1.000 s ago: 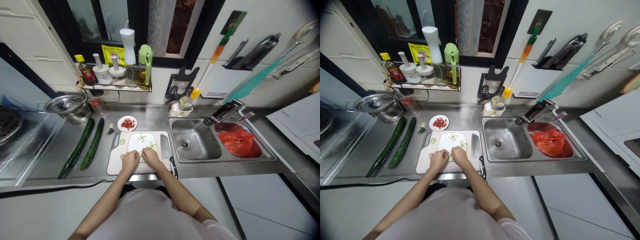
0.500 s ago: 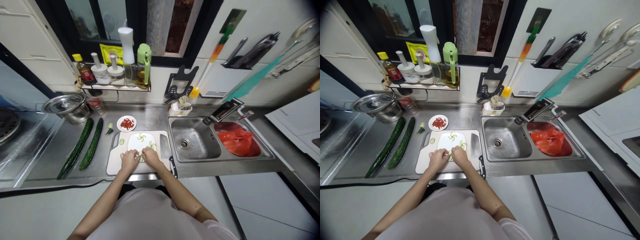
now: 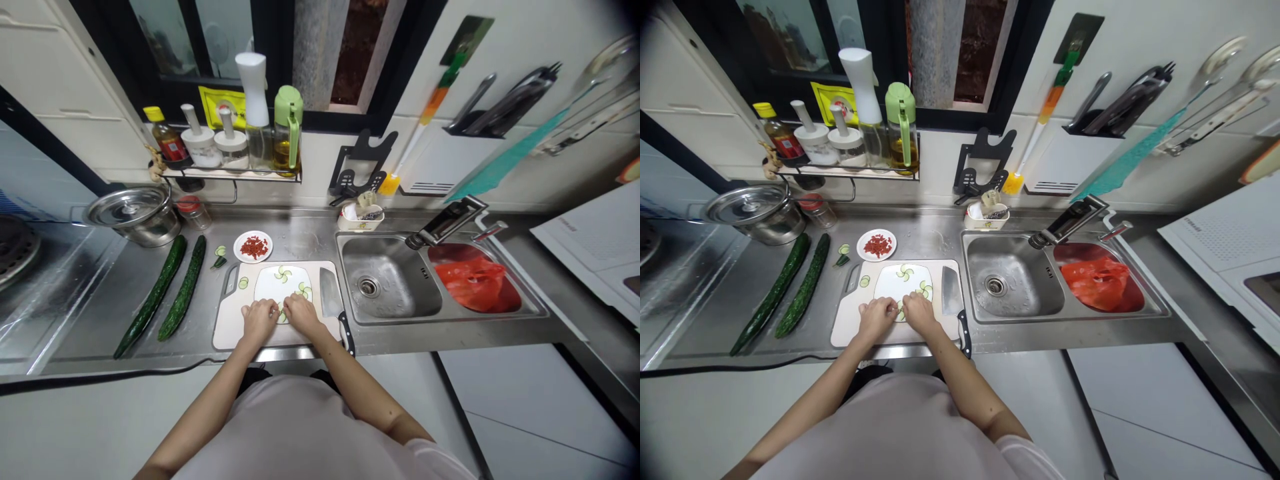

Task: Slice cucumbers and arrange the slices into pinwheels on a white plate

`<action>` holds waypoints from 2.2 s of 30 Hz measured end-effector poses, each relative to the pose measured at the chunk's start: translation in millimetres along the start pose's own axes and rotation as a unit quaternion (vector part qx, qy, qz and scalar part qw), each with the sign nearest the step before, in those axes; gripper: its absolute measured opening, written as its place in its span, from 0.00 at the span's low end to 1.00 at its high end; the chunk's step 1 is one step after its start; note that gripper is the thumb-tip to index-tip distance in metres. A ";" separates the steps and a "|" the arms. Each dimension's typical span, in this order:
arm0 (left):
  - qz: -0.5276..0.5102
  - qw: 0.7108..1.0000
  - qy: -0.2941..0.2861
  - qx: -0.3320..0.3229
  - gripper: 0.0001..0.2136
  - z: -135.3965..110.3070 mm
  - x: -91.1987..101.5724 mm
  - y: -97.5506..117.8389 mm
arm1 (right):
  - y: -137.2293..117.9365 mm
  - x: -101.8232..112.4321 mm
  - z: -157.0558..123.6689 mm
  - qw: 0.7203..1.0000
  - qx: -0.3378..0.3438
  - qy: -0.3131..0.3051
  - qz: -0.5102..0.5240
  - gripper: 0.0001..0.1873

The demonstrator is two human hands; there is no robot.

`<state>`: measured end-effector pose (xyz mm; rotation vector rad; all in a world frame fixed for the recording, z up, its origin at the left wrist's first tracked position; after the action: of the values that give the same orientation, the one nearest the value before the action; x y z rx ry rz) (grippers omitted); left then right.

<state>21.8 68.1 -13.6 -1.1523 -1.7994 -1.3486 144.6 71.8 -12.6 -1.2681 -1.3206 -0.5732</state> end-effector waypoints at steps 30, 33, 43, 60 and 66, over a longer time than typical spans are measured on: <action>0.031 0.996 -0.063 0.058 0.08 12.0 2.3 5.4 | -1.2 -5.8 2.8 1.000 -0.002 -0.008 -0.022 0.12; 0.030 0.995 -0.068 0.062 0.07 13.6 2.1 5.0 | 0.3 -5.4 2.8 1.000 -0.001 -0.003 -0.017 0.12; 0.013 0.996 -0.060 0.059 0.08 17.2 4.3 -2.6 | 9.2 2.7 1.3 1.000 -0.016 0.010 0.009 0.12; 0.028 0.995 -0.070 0.060 0.07 15.7 3.4 3.6 | 7.7 1.8 -0.9 1.000 -0.010 -0.014 -0.021 0.12; 0.035 0.995 -0.068 0.061 0.07 17.0 3.5 3.5 | 5.3 4.9 -1.0 1.000 0.001 -0.009 -0.027 0.11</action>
<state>24.0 85.7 -14.3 -1.2540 -1.8897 -1.1286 150.9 74.0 -9.7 -1.2414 -1.3736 -0.6008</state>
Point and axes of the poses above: each hand's wrist, its own z-axis towards the middle knuckle, its own x-axis out of the back of the hand, y = z × x, the point moved 6 cm from there along z, towards the middle knuckle, and after that the axes turned 5 degrees about x, right-handed, at the moved point
